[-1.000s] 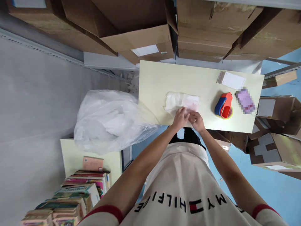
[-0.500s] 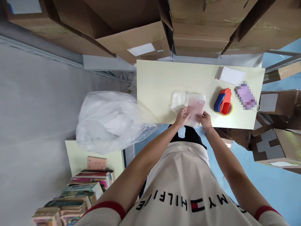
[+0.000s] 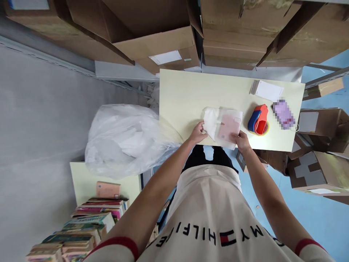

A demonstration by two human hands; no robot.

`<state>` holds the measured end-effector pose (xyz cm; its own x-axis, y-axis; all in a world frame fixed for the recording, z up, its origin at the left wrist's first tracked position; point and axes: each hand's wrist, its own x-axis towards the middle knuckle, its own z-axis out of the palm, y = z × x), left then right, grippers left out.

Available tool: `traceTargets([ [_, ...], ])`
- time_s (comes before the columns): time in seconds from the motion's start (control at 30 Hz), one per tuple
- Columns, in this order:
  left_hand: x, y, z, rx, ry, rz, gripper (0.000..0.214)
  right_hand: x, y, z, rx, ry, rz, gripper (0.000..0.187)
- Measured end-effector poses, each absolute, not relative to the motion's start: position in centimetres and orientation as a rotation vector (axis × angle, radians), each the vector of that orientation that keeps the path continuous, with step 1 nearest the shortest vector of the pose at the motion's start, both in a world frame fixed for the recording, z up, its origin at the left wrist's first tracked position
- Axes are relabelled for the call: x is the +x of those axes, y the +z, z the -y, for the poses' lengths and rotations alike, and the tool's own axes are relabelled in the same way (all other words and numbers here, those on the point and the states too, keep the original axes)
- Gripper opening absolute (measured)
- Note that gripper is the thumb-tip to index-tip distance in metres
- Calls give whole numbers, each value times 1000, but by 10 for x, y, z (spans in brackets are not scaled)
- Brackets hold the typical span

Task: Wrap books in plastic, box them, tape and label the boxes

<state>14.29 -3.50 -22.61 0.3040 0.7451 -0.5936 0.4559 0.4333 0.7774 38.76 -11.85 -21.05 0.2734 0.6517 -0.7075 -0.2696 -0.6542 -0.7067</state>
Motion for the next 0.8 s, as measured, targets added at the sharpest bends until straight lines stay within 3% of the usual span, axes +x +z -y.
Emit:
traceTargets([
  [0.1,138,-222,27,1210,122,-1268,18,388,-209,113,-1754,1485,355,39],
  [0.13,136,-221,25,1235,55,-1297,13,388,-209,111,-1756,1481,367,39],
  [0.2,132,-219,20,1296,-60,-1395,29,387,-208,107,-1791,1463,424,37],
  [0.27,130,-216,18,1332,-102,-1487,29,385,-208,104,-1909,1388,536,31],
  [0.37,138,-206,22,1450,147,-1617,10,377,-207,99,-2137,1159,811,17],
  [0.43,151,-198,28,1563,375,-1555,18,369,-204,96,-2190,1018,1003,16],
  [0.6,193,-181,43,1430,458,-1129,39,335,-195,89,-2066,942,1313,49],
  [0.8,189,-187,40,1012,452,-1180,26,299,-199,88,-1850,1151,1495,78],
])
